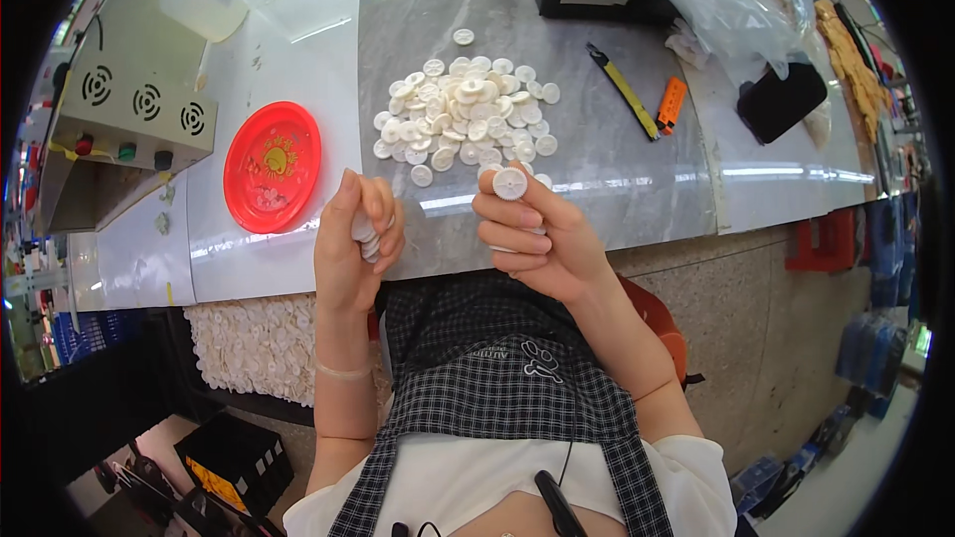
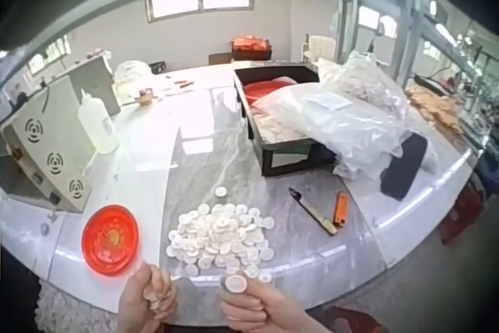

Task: Inspecting and sorting small white plastic circular parts on a factory workbench.

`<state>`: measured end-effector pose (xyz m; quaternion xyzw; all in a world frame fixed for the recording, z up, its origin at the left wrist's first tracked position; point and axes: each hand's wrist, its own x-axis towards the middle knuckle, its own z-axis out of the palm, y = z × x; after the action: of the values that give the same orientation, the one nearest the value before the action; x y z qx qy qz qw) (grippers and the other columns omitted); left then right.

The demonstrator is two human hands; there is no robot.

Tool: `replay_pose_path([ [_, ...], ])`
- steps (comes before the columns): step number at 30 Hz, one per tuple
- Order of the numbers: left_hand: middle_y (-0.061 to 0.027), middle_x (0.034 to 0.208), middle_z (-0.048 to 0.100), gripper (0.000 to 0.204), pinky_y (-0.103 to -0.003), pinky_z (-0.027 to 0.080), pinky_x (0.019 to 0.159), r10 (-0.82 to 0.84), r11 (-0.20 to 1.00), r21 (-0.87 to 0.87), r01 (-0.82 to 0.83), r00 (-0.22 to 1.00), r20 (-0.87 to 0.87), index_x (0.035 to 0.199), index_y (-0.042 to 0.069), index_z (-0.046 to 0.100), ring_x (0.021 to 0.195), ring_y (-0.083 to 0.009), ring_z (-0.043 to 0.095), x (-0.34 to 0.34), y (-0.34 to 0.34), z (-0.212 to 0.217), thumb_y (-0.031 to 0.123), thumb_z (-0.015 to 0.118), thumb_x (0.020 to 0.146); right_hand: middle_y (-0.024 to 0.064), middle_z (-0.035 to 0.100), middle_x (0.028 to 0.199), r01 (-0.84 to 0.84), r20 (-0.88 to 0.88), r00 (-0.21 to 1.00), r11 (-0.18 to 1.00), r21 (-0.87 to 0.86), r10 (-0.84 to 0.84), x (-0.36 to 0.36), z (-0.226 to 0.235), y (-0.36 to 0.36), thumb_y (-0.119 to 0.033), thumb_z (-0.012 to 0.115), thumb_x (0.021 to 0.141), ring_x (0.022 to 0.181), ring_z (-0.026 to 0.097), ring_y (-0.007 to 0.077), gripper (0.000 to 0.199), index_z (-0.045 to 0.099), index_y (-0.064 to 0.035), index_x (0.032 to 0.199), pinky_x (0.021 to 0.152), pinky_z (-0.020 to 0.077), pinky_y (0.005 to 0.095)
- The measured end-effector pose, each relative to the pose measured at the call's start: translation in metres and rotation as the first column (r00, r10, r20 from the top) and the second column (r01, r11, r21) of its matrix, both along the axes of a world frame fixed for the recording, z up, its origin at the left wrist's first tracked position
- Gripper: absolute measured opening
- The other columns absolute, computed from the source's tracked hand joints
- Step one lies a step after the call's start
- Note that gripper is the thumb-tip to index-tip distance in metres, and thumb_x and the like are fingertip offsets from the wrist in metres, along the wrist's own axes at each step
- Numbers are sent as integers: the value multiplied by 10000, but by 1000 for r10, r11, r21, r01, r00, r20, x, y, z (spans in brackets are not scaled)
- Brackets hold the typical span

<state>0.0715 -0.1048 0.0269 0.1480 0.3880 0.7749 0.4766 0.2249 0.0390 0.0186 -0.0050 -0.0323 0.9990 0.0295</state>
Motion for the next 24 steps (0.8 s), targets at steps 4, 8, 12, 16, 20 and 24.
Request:
replay_pose_path([
  [4,1,652,456,335,-183,289,366,49,989,-126,-75,980,-195,901,49,536,492,-61,412,3,2,4,312,379,1036,-59,373,688,-3,-18,1000,997,-75,1,2,1,-1,-280,358,1047,499,312,6,265,490,-54,1004,397,253,144],
  [8,1,655,462,314,-178,288,371,44,990,-121,-69,978,-203,950,44,544,490,-57,407,2,4,0,302,386,1032,-55,376,698,21,-6,1000,996,-81,-22,4,-1,0,-273,359,1046,501,317,7,275,500,-38,1036,397,259,144],
  [12,4,658,464,289,-175,290,376,19,986,-160,-54,977,-211,955,51,539,493,-52,412,5,4,-1,293,398,1029,-54,376,698,27,-12,1000,997,-79,-28,4,-3,-2,-275,350,1048,500,318,8,284,501,-35,1040,396,264,145],
  [16,8,660,466,269,-175,292,379,-2,983,-180,-32,982,-186,956,60,540,494,-48,413,6,4,-3,288,415,1025,-51,376,692,24,-29,999,995,-93,-27,4,-1,-3,-278,344,1050,498,319,9,286,499,-39,1026,395,262,146],
  [20,9,660,466,265,-173,293,381,-1,982,-184,-37,979,-205,956,63,541,492,-49,413,6,4,-5,289,421,1024,-47,376,683,2,33,999,993,-118,2,4,5,-5,-275,339,1051,495,324,11,281,489,-46,985,395,269,148],
  [24,11,653,463,260,-174,290,381,14,982,-183,-51,980,-198,960,58,544,488,-48,410,6,2,-5,283,429,1022,-43,379,683,-6,12,1000,992,-129,8,0,-2,-10,-274,340,1050,494,329,15,285,485,-44,966,395,274,155],
])
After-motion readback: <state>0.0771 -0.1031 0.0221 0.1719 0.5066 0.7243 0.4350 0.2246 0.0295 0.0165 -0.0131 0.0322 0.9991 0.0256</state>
